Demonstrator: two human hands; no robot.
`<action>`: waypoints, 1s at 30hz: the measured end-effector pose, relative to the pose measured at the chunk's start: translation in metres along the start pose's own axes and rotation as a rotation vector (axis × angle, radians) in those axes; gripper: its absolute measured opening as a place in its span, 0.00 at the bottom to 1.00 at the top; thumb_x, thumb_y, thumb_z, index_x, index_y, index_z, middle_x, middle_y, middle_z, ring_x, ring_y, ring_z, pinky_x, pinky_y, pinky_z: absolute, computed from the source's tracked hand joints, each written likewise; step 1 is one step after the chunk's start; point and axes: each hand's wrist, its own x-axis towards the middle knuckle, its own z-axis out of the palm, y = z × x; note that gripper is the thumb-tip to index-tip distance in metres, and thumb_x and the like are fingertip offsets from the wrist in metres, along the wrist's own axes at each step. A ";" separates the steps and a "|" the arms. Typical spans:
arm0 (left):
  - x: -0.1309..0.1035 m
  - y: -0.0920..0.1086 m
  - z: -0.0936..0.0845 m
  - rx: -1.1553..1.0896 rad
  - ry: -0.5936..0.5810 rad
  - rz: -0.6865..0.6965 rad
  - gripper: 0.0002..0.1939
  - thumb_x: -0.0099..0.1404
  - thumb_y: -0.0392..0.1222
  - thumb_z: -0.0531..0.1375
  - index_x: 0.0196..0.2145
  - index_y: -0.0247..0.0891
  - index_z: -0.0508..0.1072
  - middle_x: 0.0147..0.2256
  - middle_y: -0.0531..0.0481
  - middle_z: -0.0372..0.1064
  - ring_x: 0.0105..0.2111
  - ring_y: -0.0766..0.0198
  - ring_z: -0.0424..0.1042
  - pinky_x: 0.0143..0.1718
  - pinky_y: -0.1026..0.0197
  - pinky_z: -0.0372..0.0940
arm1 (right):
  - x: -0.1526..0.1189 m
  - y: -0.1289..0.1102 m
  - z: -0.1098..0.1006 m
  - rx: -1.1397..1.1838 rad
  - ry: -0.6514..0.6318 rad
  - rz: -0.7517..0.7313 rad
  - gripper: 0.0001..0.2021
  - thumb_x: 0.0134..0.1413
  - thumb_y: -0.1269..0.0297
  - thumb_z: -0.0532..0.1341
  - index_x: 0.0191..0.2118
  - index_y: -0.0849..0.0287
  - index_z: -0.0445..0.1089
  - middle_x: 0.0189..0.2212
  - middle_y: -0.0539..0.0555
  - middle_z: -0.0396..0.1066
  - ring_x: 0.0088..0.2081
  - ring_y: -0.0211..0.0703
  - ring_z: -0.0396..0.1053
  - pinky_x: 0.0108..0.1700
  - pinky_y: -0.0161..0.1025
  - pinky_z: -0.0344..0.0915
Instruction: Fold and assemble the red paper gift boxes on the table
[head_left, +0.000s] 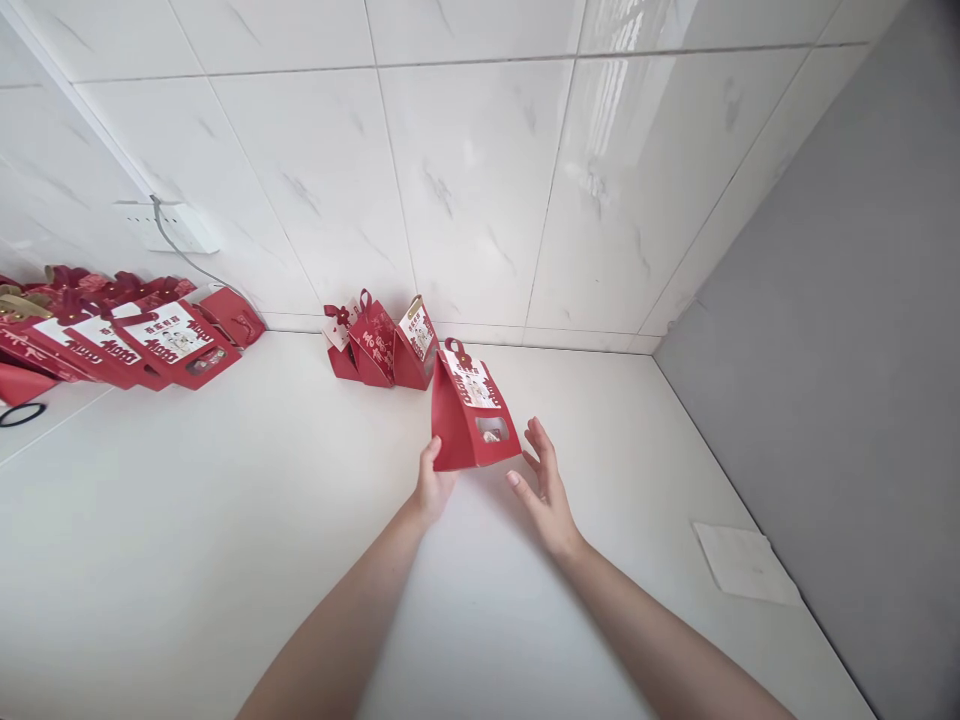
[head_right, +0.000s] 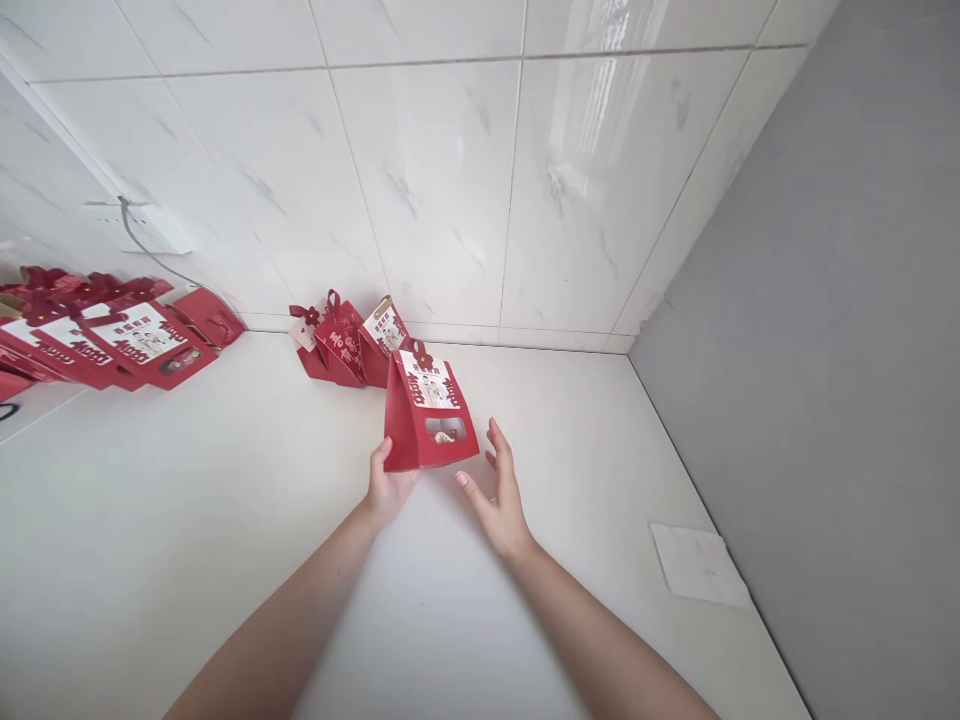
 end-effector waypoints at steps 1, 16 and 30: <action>0.000 0.004 0.003 -0.070 -0.020 -0.038 0.35 0.65 0.66 0.45 0.61 0.43 0.65 0.59 0.45 0.65 0.61 0.42 0.61 0.59 0.39 0.60 | 0.003 0.000 -0.002 0.039 -0.020 0.065 0.37 0.61 0.48 0.60 0.70 0.43 0.42 0.72 0.52 0.40 0.70 0.53 0.45 0.67 0.56 0.53; 0.001 -0.001 -0.004 -0.137 0.077 -0.122 0.15 0.63 0.45 0.59 0.44 0.36 0.77 0.45 0.45 0.76 0.47 0.51 0.73 0.43 0.55 0.70 | 0.007 -0.001 -0.008 0.277 -0.316 0.073 0.25 0.64 0.51 0.56 0.64 0.44 0.55 0.63 0.53 0.59 0.60 0.54 0.61 0.55 0.50 0.66; 0.006 0.002 -0.001 -0.025 0.088 -0.304 0.22 0.66 0.53 0.58 0.52 0.36 0.73 0.51 0.41 0.74 0.45 0.55 0.76 0.39 0.59 0.73 | 0.020 0.001 -0.005 0.735 -0.112 0.549 0.22 0.62 0.46 0.57 0.54 0.55 0.66 0.47 0.57 0.74 0.34 0.41 0.76 0.42 0.41 0.75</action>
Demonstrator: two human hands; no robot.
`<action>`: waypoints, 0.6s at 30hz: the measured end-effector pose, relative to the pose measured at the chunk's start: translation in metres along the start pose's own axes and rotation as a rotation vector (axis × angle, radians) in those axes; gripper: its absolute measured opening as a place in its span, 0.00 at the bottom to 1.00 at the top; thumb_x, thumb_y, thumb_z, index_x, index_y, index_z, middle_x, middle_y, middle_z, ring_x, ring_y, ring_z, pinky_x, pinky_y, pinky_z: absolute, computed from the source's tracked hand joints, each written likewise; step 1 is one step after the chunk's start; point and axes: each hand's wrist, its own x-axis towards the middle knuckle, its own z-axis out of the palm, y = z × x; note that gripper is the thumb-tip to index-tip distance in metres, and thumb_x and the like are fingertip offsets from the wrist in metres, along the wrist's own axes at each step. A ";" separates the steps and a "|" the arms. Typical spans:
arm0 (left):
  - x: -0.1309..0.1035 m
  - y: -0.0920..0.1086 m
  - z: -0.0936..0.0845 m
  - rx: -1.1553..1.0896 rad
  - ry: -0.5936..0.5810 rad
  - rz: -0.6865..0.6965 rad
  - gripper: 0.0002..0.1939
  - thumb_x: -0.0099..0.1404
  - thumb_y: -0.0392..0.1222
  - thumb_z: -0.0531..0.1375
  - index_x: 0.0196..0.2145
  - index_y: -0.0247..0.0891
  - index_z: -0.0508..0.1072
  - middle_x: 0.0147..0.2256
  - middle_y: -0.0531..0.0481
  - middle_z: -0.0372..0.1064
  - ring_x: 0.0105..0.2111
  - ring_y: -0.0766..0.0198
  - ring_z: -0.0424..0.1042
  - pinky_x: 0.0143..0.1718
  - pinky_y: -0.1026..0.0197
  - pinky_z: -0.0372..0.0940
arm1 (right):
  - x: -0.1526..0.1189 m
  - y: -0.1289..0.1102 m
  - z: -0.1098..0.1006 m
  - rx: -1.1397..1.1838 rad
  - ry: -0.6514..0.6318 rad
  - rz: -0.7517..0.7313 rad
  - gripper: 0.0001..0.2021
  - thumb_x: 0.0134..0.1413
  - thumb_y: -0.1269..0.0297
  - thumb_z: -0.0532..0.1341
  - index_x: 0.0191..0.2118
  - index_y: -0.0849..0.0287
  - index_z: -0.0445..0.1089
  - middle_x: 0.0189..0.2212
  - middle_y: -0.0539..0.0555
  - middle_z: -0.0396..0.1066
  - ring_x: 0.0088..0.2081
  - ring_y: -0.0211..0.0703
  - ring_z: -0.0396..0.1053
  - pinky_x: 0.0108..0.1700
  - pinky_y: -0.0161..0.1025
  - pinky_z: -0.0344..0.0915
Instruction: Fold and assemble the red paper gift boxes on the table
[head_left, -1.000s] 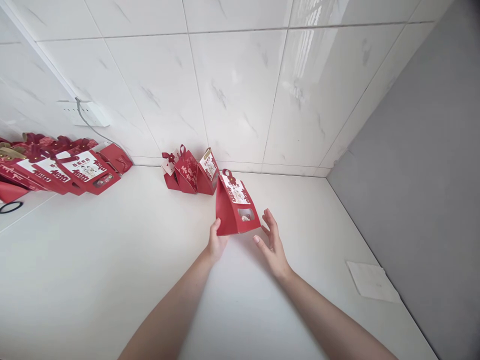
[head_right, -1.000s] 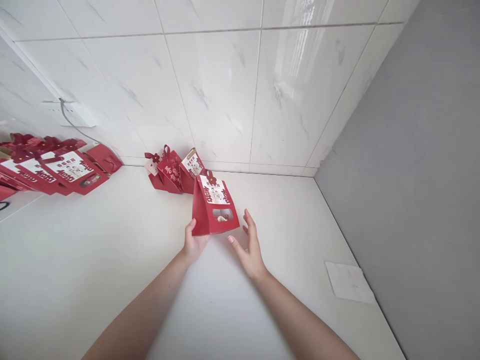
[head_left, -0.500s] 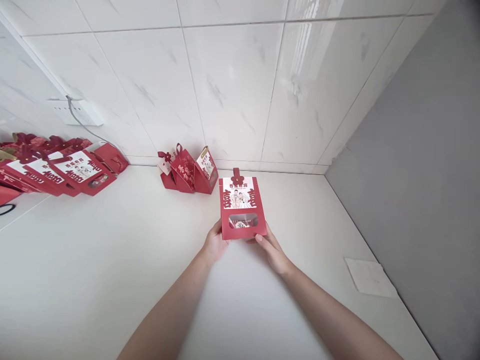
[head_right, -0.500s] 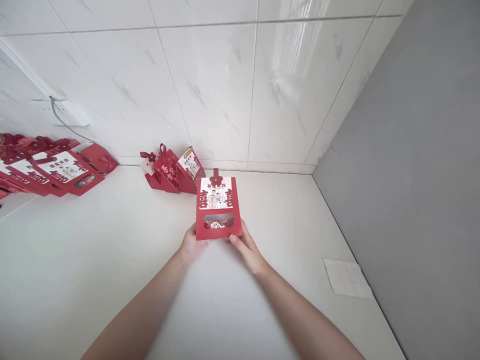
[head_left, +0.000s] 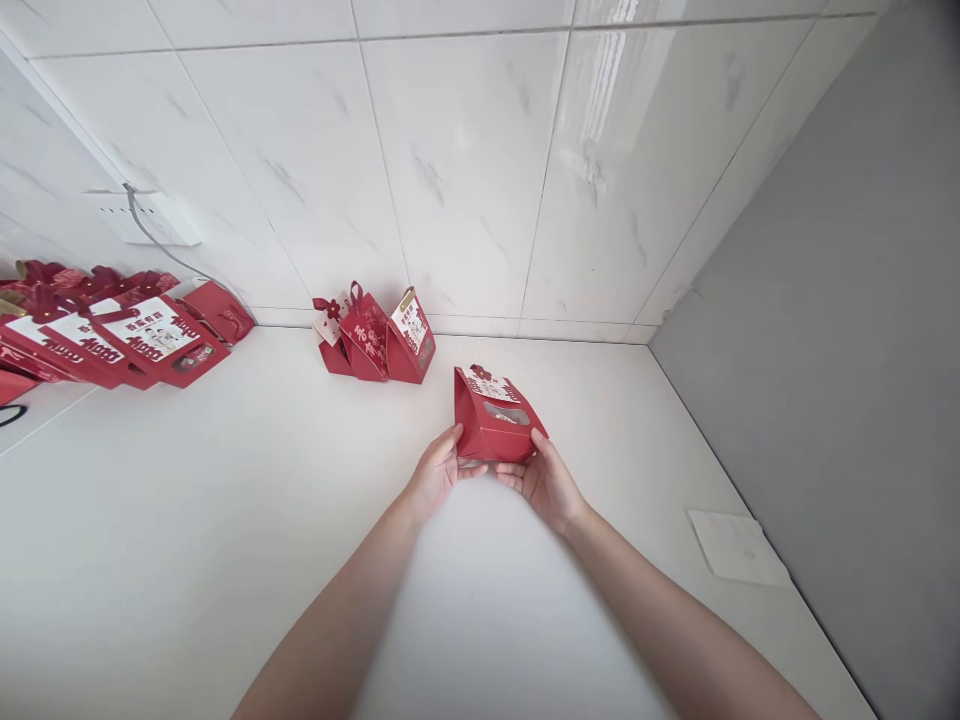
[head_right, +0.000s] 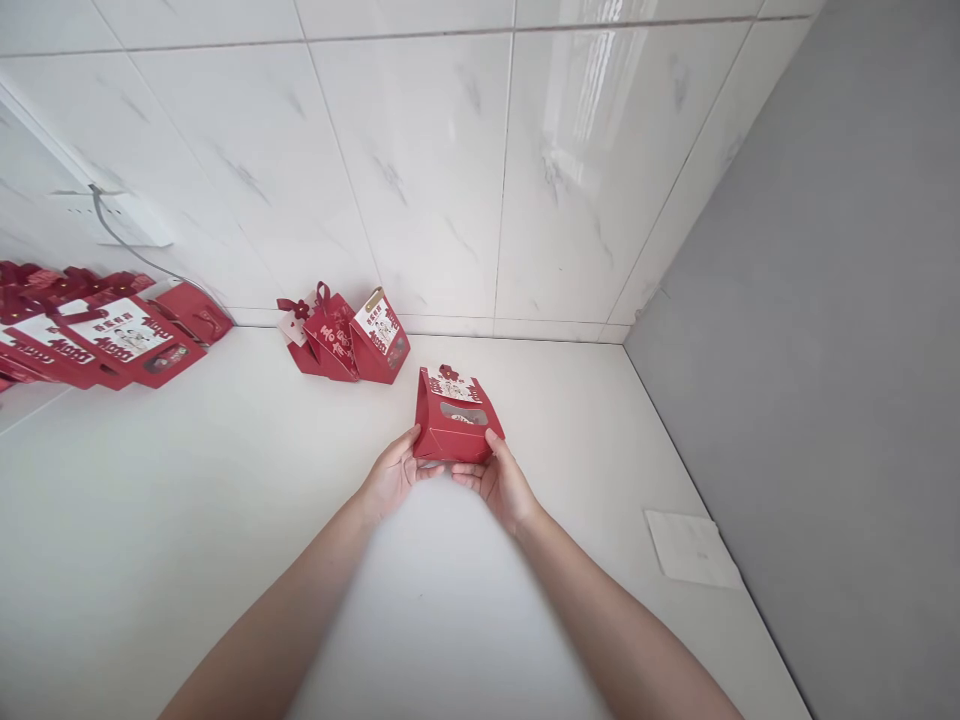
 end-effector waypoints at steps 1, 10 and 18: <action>0.001 -0.001 0.000 -0.010 0.005 0.009 0.22 0.67 0.52 0.58 0.52 0.36 0.73 0.50 0.41 0.74 0.45 0.56 0.75 0.42 0.58 0.72 | 0.001 0.000 -0.001 -0.006 -0.003 0.001 0.22 0.62 0.47 0.57 0.54 0.55 0.66 0.47 0.56 0.74 0.34 0.41 0.76 0.41 0.40 0.75; 0.007 -0.005 -0.004 -0.167 0.036 0.103 0.23 0.68 0.52 0.55 0.55 0.37 0.71 0.56 0.41 0.69 0.56 0.51 0.68 0.58 0.49 0.63 | -0.013 0.011 0.007 -0.336 0.065 -0.501 0.31 0.57 0.57 0.65 0.64 0.44 0.56 0.66 0.52 0.56 0.64 0.51 0.58 0.62 0.51 0.62; -0.003 -0.017 -0.003 0.036 -0.194 0.262 0.39 0.63 0.71 0.49 0.63 0.45 0.63 0.62 0.42 0.61 0.62 0.45 0.60 0.62 0.43 0.57 | -0.019 0.016 0.023 -0.291 -0.083 -0.409 0.33 0.61 0.55 0.62 0.67 0.40 0.48 0.68 0.51 0.51 0.65 0.52 0.57 0.62 0.55 0.63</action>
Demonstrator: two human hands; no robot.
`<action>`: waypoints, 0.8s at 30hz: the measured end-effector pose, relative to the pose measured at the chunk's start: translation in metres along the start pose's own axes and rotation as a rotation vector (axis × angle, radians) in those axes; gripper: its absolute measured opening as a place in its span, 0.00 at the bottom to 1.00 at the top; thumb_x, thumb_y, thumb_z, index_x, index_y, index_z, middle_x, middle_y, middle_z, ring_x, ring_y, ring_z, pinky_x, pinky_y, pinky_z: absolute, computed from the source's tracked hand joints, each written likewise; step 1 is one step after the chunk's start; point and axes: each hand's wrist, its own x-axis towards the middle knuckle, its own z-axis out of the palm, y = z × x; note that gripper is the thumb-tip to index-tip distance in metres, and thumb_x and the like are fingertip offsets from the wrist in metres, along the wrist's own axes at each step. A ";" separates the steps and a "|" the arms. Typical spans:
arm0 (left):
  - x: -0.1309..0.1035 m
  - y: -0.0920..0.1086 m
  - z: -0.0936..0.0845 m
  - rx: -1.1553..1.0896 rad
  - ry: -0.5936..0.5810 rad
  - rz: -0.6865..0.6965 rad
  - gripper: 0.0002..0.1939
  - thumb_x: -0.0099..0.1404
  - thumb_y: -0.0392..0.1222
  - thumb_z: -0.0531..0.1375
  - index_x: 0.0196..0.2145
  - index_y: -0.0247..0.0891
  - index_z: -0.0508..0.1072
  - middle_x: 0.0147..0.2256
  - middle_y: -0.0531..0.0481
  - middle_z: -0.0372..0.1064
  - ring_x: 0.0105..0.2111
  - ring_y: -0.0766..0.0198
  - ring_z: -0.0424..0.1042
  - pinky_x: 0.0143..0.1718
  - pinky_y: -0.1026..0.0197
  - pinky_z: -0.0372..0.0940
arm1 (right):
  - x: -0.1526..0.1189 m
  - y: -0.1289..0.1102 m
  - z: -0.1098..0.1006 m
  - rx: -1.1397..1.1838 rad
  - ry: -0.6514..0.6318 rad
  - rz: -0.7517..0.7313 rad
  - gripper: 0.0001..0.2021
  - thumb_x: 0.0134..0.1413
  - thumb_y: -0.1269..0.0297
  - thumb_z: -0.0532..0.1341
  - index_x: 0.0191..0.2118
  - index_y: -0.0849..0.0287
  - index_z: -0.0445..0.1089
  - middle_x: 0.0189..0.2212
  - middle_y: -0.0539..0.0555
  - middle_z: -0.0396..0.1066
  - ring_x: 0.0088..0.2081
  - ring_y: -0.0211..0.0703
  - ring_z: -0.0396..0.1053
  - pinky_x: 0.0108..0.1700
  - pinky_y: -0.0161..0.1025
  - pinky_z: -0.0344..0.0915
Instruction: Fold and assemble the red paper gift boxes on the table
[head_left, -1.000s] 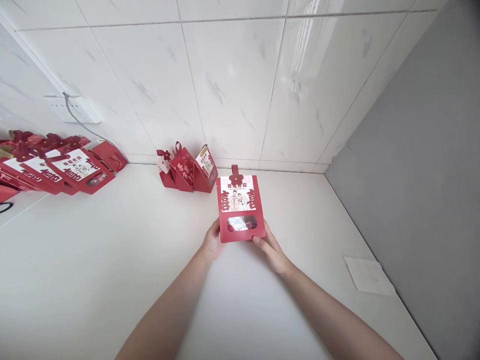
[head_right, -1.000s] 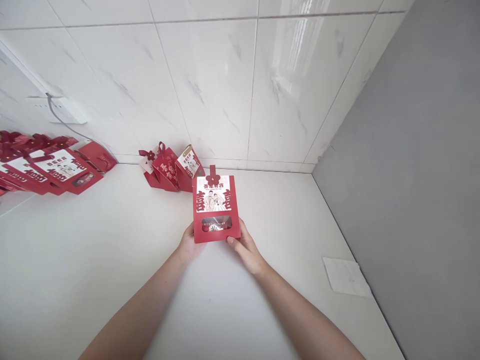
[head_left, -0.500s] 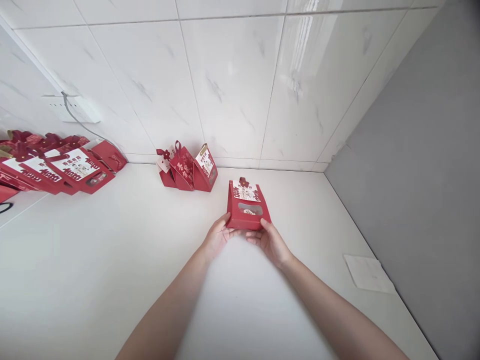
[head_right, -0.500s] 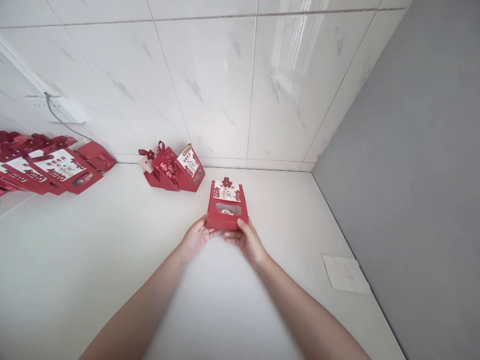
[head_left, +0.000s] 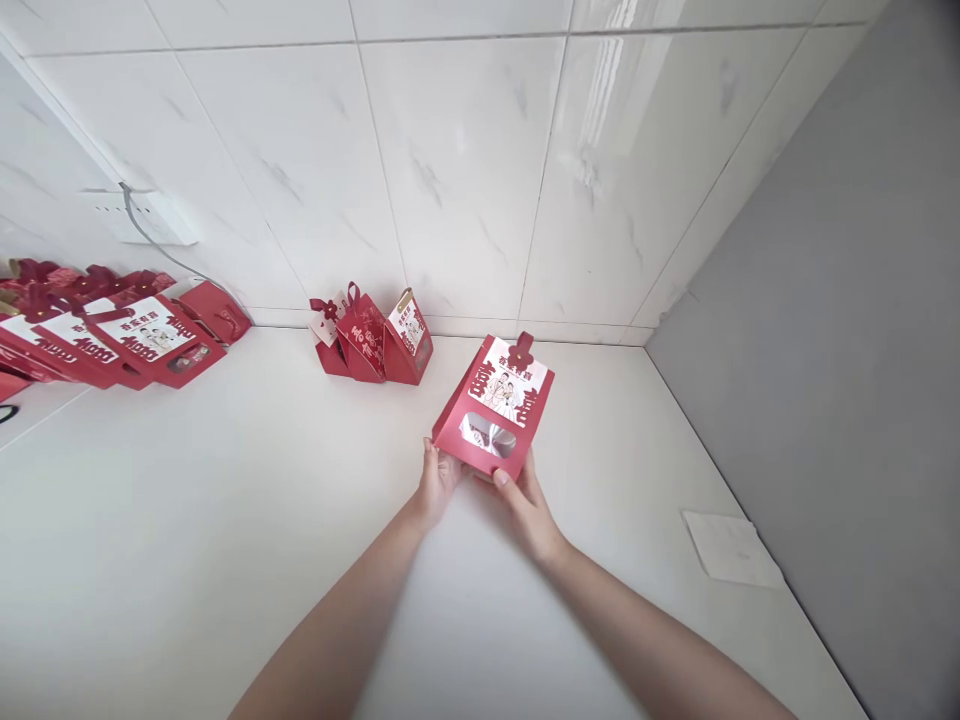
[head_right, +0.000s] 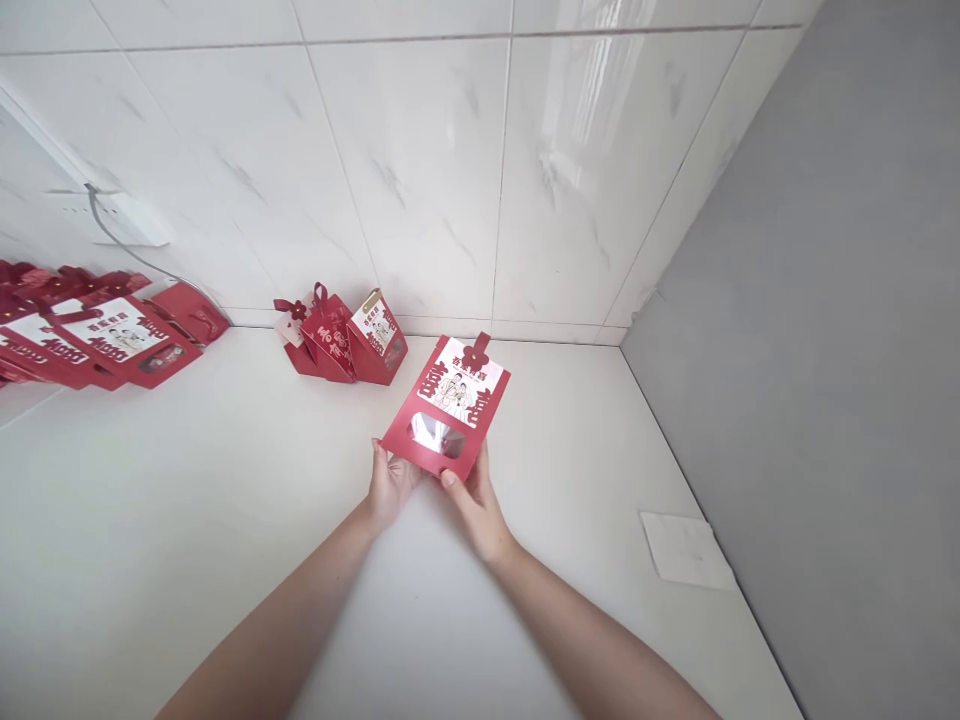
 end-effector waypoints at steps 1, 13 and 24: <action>-0.003 -0.002 0.001 0.067 -0.027 0.033 0.39 0.63 0.71 0.51 0.64 0.46 0.61 0.62 0.43 0.60 0.62 0.44 0.59 0.61 0.43 0.59 | -0.002 0.000 0.003 -0.028 -0.042 0.010 0.32 0.60 0.55 0.62 0.67 0.41 0.49 0.68 0.52 0.53 0.65 0.52 0.58 0.62 0.55 0.63; -0.001 0.009 0.020 0.271 0.359 0.199 0.28 0.69 0.57 0.54 0.62 0.44 0.62 0.62 0.46 0.61 0.63 0.52 0.59 0.63 0.53 0.57 | 0.000 0.009 -0.001 -0.029 -0.053 0.026 0.35 0.53 0.59 0.69 0.63 0.44 0.55 0.65 0.55 0.58 0.63 0.53 0.60 0.61 0.57 0.63; 0.001 0.001 0.002 0.412 0.178 0.222 0.37 0.66 0.66 0.50 0.67 0.48 0.53 0.62 0.42 0.58 0.48 0.55 0.71 0.45 0.56 0.64 | 0.018 0.004 -0.027 0.535 0.145 0.391 0.16 0.58 0.52 0.65 0.47 0.56 0.74 0.44 0.53 0.78 0.45 0.37 0.77 0.45 0.29 0.75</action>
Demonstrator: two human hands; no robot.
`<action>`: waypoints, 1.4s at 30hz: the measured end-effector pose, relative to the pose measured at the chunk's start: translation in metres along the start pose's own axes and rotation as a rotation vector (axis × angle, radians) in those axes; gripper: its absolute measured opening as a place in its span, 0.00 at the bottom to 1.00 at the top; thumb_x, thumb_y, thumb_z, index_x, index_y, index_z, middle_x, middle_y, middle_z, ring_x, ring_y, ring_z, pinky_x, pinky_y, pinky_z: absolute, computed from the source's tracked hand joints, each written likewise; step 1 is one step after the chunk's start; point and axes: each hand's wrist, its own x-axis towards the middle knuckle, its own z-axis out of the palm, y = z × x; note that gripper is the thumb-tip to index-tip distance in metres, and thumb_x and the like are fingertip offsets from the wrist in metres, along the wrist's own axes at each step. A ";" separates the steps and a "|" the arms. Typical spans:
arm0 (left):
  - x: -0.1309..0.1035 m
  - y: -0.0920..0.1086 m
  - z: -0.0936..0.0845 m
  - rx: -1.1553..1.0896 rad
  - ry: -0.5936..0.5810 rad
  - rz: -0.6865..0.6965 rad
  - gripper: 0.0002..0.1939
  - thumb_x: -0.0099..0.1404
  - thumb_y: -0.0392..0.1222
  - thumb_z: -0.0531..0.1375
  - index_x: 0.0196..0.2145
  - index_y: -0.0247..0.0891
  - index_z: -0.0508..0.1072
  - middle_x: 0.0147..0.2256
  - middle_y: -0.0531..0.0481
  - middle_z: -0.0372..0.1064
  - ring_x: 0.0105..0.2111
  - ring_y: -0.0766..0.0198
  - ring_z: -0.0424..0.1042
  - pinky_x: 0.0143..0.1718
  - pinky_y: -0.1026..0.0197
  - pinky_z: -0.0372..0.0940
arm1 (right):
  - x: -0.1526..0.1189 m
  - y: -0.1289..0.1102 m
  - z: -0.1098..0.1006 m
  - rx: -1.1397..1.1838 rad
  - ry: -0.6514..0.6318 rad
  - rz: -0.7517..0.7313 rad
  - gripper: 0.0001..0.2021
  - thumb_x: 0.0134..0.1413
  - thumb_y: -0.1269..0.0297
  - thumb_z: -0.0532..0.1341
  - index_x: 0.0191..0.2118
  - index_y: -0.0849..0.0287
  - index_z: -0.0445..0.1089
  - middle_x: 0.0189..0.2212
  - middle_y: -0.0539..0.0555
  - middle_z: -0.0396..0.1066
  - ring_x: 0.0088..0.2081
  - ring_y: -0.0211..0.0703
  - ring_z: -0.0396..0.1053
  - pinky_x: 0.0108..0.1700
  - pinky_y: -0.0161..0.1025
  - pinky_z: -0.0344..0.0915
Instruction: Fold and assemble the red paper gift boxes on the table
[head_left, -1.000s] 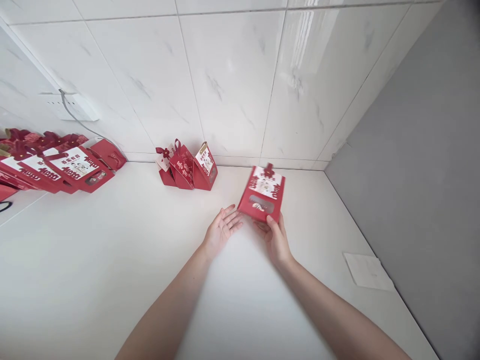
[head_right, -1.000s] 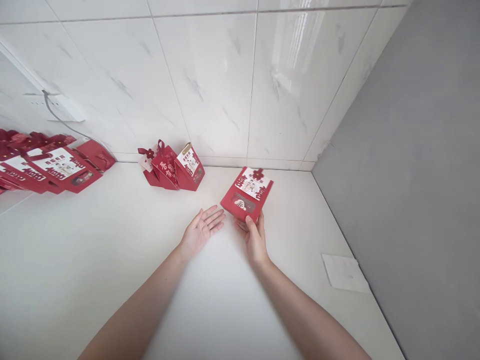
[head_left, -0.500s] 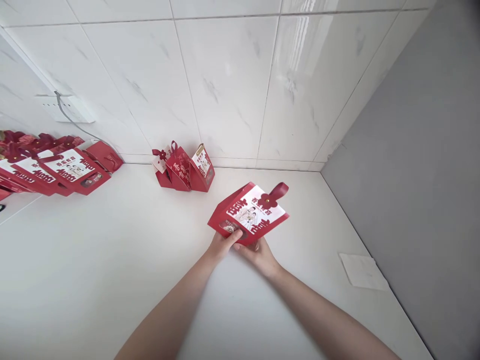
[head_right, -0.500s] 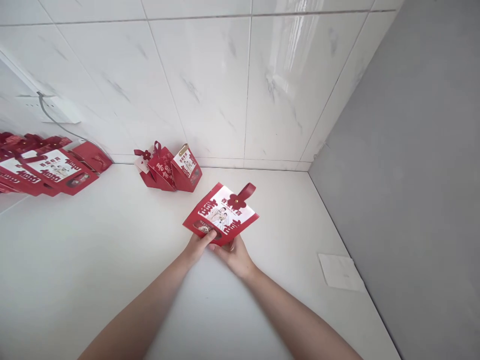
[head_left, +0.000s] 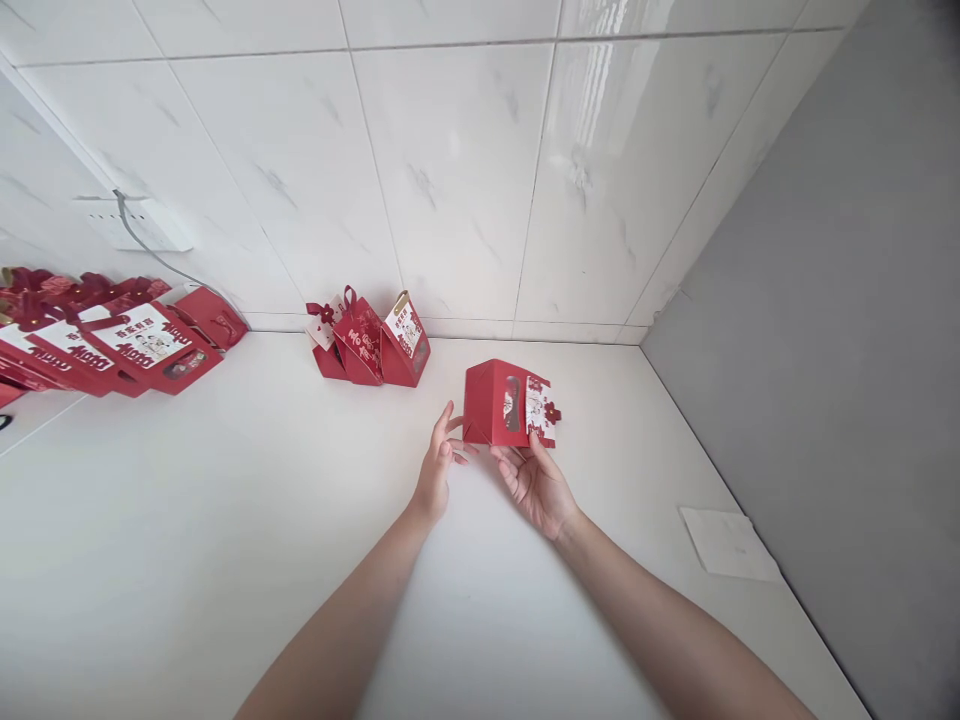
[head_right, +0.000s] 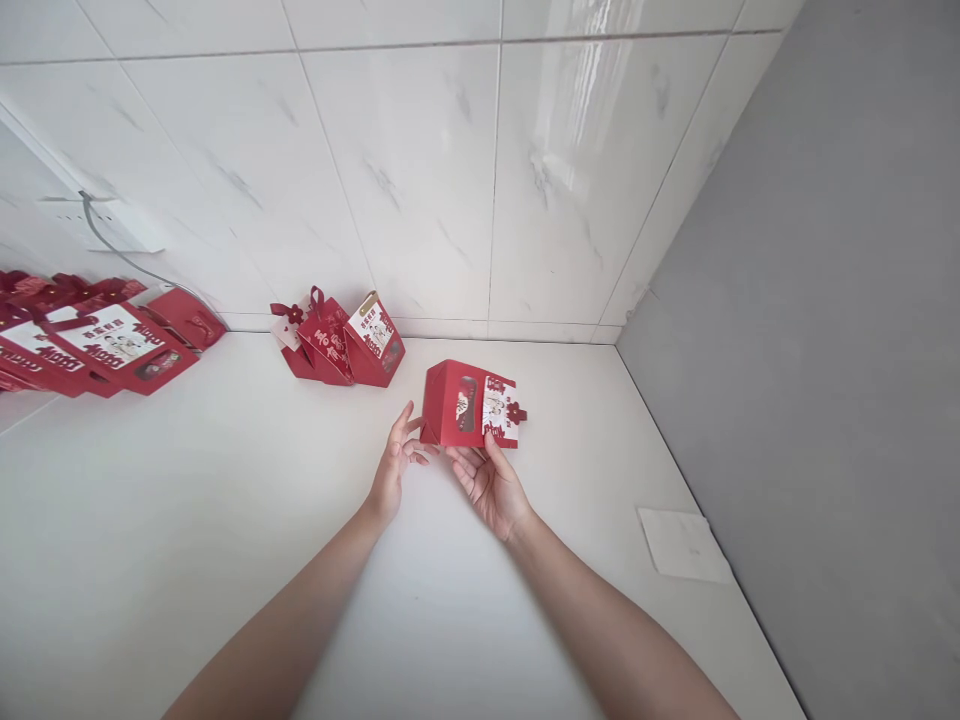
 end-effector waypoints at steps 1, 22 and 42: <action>0.001 -0.002 -0.001 0.016 0.002 -0.035 0.36 0.66 0.65 0.50 0.66 0.47 0.56 0.61 0.41 0.60 0.44 0.57 0.72 0.41 0.57 0.64 | 0.000 -0.001 0.000 0.007 0.000 -0.015 0.16 0.58 0.53 0.65 0.48 0.56 0.73 0.45 0.53 0.78 0.46 0.37 0.77 0.46 0.29 0.75; 0.003 0.007 0.007 -0.225 0.074 -0.147 0.30 0.68 0.63 0.51 0.56 0.39 0.71 0.54 0.43 0.71 0.55 0.50 0.68 0.56 0.52 0.63 | -0.005 0.011 0.003 -0.457 -0.100 -0.160 0.20 0.51 0.57 0.69 0.49 0.55 0.73 0.51 0.56 0.75 0.50 0.51 0.74 0.51 0.48 0.72; 0.003 0.007 0.003 -0.261 0.112 -0.050 0.29 0.69 0.61 0.51 0.61 0.47 0.64 0.62 0.48 0.62 0.60 0.52 0.63 0.56 0.54 0.64 | -0.002 0.012 0.001 -0.369 -0.064 -0.133 0.16 0.56 0.50 0.65 0.43 0.57 0.75 0.39 0.55 0.78 0.40 0.46 0.77 0.44 0.43 0.73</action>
